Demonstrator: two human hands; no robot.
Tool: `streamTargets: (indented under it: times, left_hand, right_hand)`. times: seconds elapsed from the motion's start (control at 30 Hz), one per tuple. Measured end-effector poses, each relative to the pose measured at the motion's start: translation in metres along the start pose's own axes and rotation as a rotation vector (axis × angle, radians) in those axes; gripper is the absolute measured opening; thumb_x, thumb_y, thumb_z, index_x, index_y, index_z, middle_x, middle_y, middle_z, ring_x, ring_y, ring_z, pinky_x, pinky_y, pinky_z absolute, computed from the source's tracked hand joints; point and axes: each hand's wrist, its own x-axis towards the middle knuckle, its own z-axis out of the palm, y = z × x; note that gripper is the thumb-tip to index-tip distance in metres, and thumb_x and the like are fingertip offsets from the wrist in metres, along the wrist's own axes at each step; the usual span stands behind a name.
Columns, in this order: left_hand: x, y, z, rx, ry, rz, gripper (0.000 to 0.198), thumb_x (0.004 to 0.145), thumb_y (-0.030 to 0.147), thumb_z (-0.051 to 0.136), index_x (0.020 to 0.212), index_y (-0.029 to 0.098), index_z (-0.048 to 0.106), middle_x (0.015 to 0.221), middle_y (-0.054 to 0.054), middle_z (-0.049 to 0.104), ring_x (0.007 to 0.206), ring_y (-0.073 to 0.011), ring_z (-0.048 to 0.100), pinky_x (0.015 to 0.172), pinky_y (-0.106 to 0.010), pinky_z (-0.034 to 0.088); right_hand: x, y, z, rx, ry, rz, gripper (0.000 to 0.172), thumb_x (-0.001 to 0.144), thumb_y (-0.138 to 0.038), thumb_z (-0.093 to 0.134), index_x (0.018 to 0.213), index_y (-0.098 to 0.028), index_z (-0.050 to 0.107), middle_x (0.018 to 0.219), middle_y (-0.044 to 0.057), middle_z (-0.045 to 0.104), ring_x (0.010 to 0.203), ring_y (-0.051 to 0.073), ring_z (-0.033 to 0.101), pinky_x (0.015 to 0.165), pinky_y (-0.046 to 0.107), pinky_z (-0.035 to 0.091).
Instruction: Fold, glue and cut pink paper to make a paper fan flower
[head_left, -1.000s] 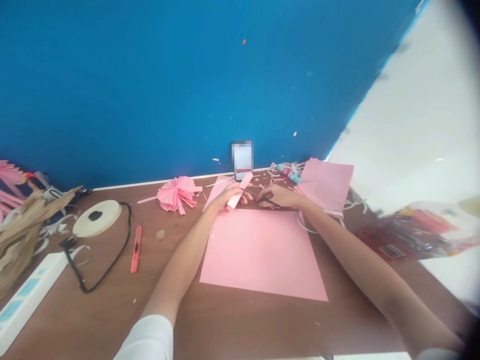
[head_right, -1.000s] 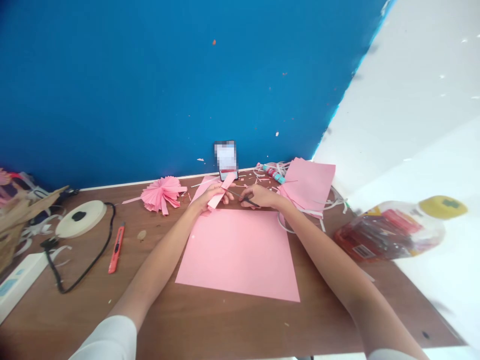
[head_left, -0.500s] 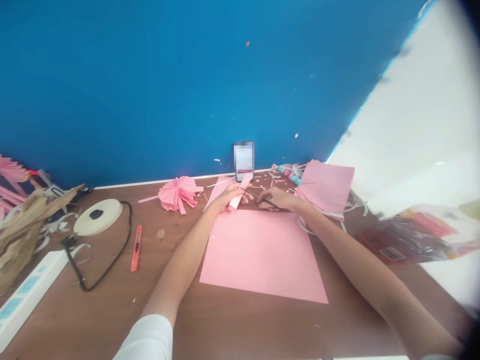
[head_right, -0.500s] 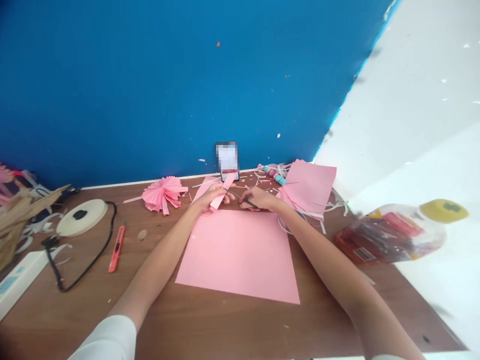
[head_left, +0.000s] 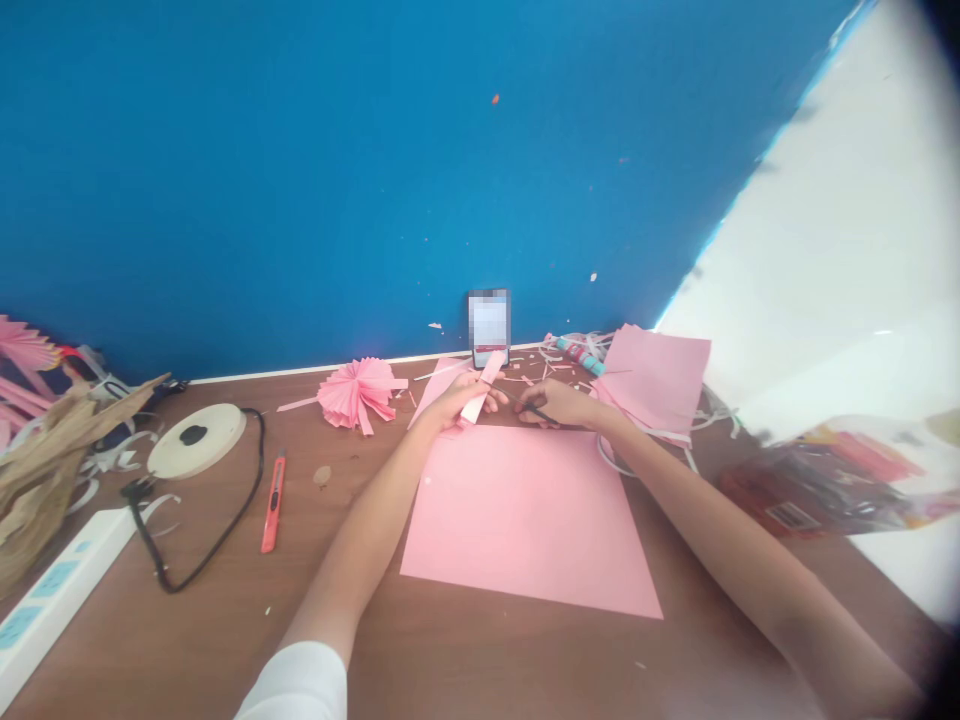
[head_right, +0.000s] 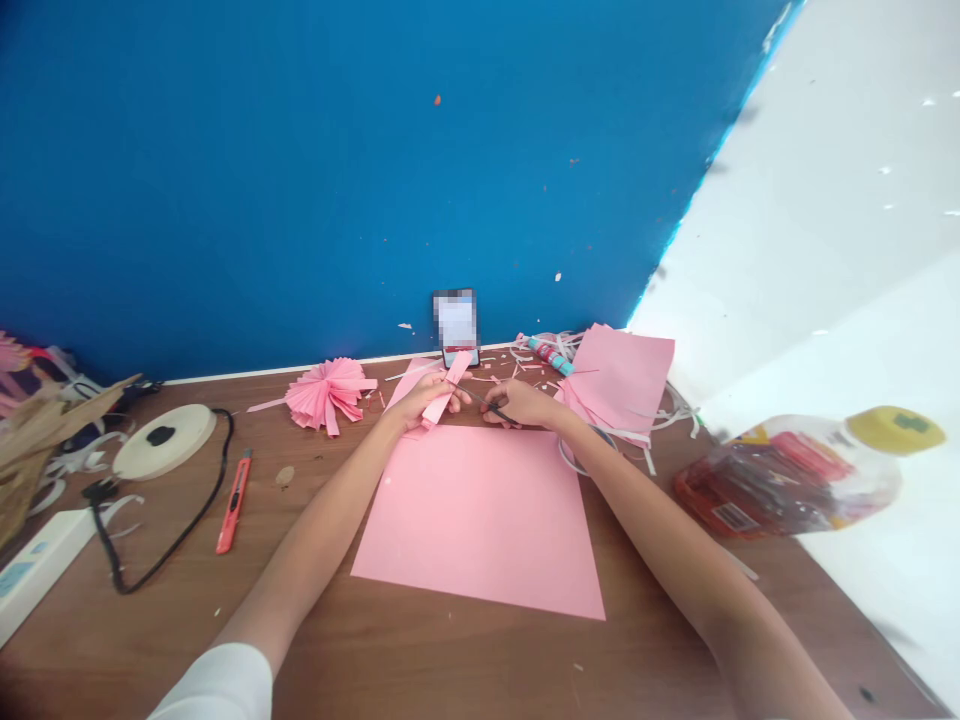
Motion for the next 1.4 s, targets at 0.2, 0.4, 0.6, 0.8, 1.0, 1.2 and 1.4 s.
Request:
streamTargets:
  times: [0.2,0.4,0.6,0.8,1.0,1.2,1.4]
  left_hand:
    - [-0.001,0.002,0.002,0.000,0.011,-0.003,0.051,0.078,0.026,0.060,0.124,0.005,0.050,0.088,-0.015,0.070,0.062,-0.0117,0.062,0.063,-0.025,0.045]
    - [0.001,-0.001,-0.001,-0.017,0.019,-0.012,0.051,0.079,0.025,0.060,0.125,0.006,0.049,0.090,-0.016,0.070,0.067,-0.0134,0.064,0.066,-0.026,0.047]
    - [0.001,-0.001,0.000,-0.017,0.025,0.000,0.050,0.080,0.025,0.060,0.125,0.007,0.049,0.092,-0.015,0.069,0.067,-0.0127,0.064,0.065,-0.025,0.047]
    - [0.001,-0.001,0.001,-0.002,0.016,-0.013,0.048,0.079,0.024,0.060,0.123,0.006,0.050,0.092,-0.016,0.069,0.068,-0.0137,0.064,0.066,-0.026,0.047]
    - [0.000,0.001,0.001,0.001,0.013,-0.011,0.051,0.078,0.026,0.060,0.123,0.005,0.050,0.091,-0.016,0.069,0.066,-0.0123,0.063,0.066,-0.025,0.046]
    - [0.001,0.001,0.000,-0.004,0.007,0.008,0.055,0.077,0.030,0.062,0.124,0.005,0.050,0.089,-0.016,0.069,0.064,-0.0123,0.062,0.065,-0.025,0.045]
    - [0.000,0.004,0.002,0.005,-0.011,-0.006,0.054,0.077,0.029,0.062,0.124,0.007,0.051,0.092,-0.017,0.069,0.065,-0.0125,0.062,0.065,-0.025,0.045]
  right_hand:
    - [-0.002,-0.005,0.000,0.016,0.021,0.024,0.033,0.064,-0.038,0.066,0.087,-0.016,0.064,0.057,-0.002,0.056,0.053,0.011,0.049,0.052,0.022,0.036]
    - [-0.001,-0.002,0.000,-0.047,0.014,-0.011,0.025,0.070,-0.038,0.060,0.079,-0.015,0.065,0.047,-0.004,0.051,0.041,0.008,0.041,0.043,0.021,0.032]
    - [-0.001,-0.005,0.005,-0.042,0.063,0.047,0.023,0.067,-0.032,0.061,0.082,-0.015,0.063,0.059,0.000,0.061,0.048,0.010,0.051,0.046,0.020,0.038]
    - [-0.006,-0.010,-0.001,-0.092,0.037,0.033,0.025,0.068,-0.035,0.060,0.083,-0.015,0.066,0.047,-0.003,0.053,0.040,0.008,0.042,0.042,0.021,0.033]
    - [-0.006,-0.009,-0.001,-0.117,0.052,0.042,0.025,0.070,-0.035,0.060,0.085,-0.016,0.067,0.051,-0.001,0.058,0.041,0.010,0.048,0.044,0.022,0.037]
    - [0.002,-0.001,0.002,-0.182,0.144,-0.065,0.017,0.066,-0.031,0.062,0.076,-0.017,0.065,0.064,0.000,0.064,0.059,0.012,0.055,0.053,0.021,0.040]
    - [-0.001,0.000,-0.002,-0.137,0.054,0.018,0.024,0.072,-0.034,0.055,0.085,-0.017,0.066,0.051,-0.002,0.056,0.044,0.010,0.047,0.044,0.021,0.035]
